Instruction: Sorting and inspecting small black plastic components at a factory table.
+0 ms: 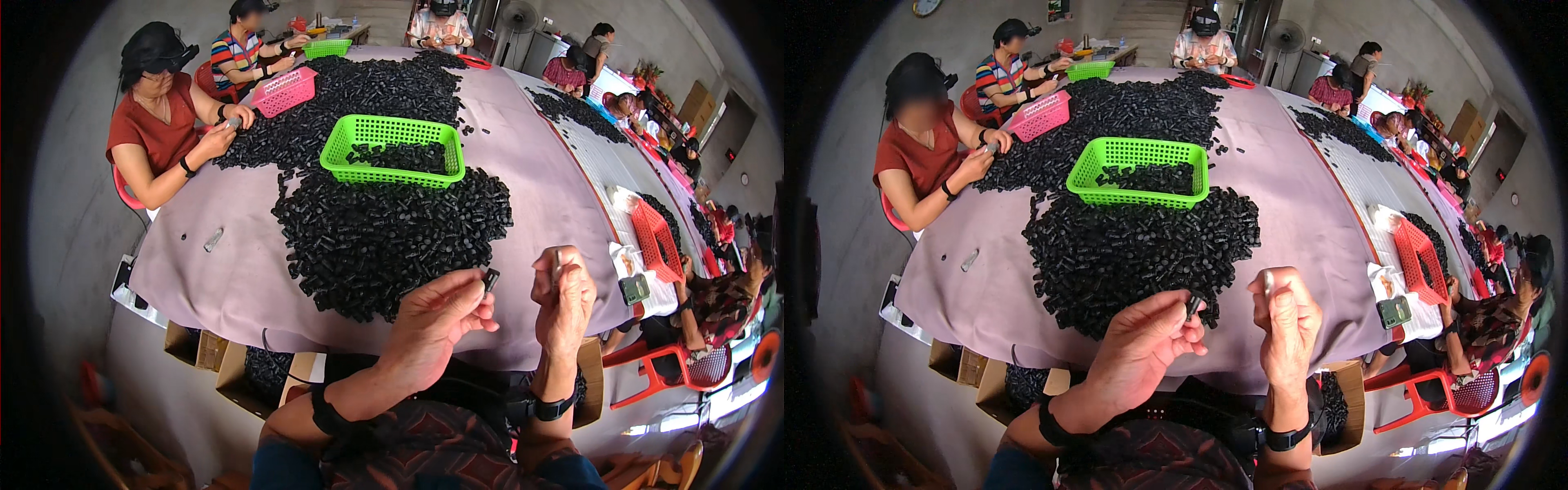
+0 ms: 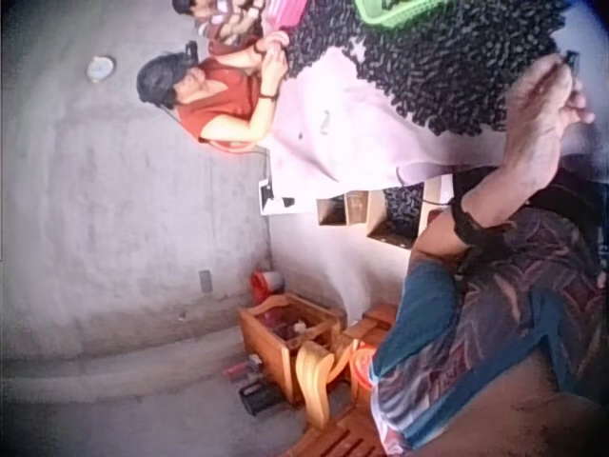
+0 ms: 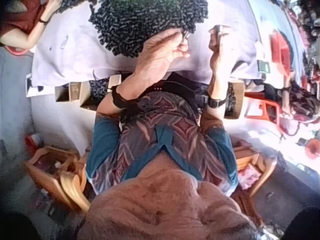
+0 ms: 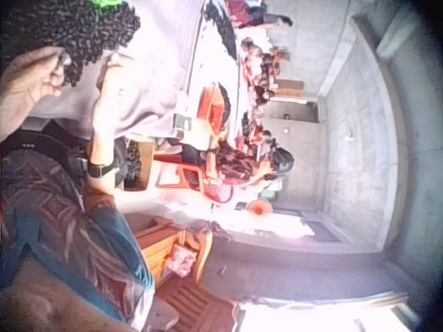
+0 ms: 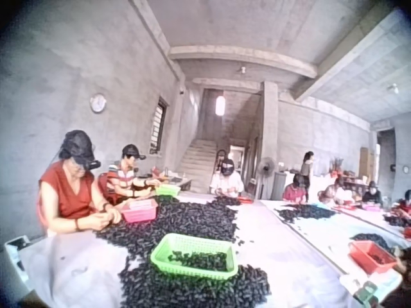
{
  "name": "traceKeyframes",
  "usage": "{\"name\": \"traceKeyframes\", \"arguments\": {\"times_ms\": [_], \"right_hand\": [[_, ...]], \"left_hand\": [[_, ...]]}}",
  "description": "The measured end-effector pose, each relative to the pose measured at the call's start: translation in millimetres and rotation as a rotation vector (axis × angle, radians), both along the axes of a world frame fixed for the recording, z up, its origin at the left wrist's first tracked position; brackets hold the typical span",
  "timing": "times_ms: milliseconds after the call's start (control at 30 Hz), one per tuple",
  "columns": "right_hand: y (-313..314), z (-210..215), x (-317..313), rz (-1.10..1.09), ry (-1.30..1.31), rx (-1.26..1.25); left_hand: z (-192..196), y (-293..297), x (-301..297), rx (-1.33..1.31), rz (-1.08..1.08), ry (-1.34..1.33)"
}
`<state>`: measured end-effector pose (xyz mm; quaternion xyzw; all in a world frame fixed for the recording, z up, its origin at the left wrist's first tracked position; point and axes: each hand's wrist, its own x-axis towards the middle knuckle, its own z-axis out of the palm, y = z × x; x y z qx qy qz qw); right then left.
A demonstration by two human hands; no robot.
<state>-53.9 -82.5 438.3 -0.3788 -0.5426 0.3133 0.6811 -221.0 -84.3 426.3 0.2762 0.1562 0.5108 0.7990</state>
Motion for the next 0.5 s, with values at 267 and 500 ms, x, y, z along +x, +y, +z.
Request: {"name": "traceKeyframes", "arguments": {"times_ms": [267, 500], "right_hand": [[-8, 8, -17, 0.136, -0.196, -0.067], [-8, 13, -24, 0.144, -0.308, -0.097]], "left_hand": [[-4, -2, 0, 0.013, 0.003, 0.025], [-9, 0, 2, 0.037, -0.086, 0.014]]}}
